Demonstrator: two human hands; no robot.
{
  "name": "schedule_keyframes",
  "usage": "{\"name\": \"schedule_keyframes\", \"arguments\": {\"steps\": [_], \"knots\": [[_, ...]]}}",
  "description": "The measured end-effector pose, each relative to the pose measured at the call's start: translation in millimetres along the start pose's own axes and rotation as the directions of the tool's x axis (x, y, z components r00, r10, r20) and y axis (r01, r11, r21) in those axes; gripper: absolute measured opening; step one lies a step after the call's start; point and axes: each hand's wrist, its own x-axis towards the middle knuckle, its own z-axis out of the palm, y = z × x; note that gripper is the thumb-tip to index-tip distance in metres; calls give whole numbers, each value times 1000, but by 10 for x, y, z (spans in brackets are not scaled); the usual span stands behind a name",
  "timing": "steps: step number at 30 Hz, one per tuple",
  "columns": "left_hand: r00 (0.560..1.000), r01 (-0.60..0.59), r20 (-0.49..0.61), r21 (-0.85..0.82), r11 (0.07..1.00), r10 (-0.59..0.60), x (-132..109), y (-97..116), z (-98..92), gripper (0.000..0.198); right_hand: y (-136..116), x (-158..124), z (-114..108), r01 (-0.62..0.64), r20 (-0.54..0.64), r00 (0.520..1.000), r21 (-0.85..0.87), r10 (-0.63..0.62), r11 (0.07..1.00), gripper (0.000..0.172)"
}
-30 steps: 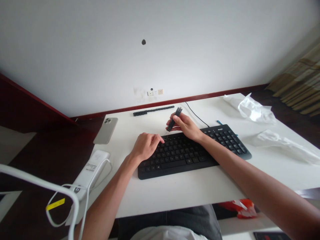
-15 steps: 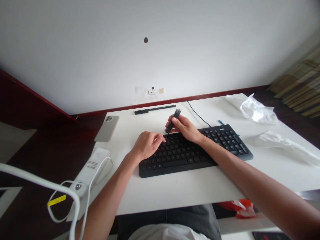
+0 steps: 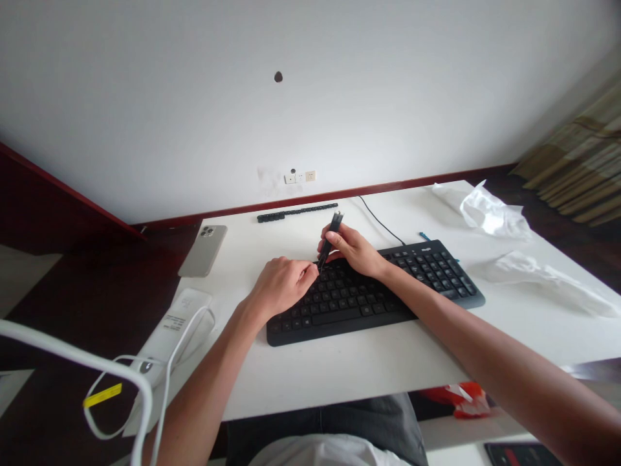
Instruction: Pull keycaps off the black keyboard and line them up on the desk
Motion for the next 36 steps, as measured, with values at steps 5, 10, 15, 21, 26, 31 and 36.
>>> {"name": "schedule_keyframes", "arguments": {"steps": [5, 10, 15, 21, 26, 31, 36], "knots": [[1000, 21, -16, 114, 993, -19, -47, 110, -28, 27, 61, -15, 27, 54, 13, 998, -84, -53, 995, 47], [992, 92, -89, 68, 993, -86, -16, 61, -97, 20, 28, -71, 57, 99, 122, 990, -198, -76, 975, 44], [995, 101, -18, -25, 995, -102, 16, -95, -86, 23, -53, -116, 83, 117, 142, 987, -290, -79, 950, 45], [992, 120, 52, -69, 990, -116, 12, -126, -68, 24, -87, -142, 124, 156, 174, 980, -358, -98, 920, 49], [992, 96, 91, -111, 989, -86, 25, -159, -56, 19, -81, -151, 143, 160, 171, 980, -393, -98, 906, 53], [992, 68, 113, -116, 991, -55, 30, -170, -75, 13, -92, -171, 176, 220, 224, 965, -400, -138, 890, 52], [986, 80, 154, -126, 989, -60, 33, -142, -119, 15, -83, -190, 201, 268, 234, 955, -405, -184, 874, 46]]}}
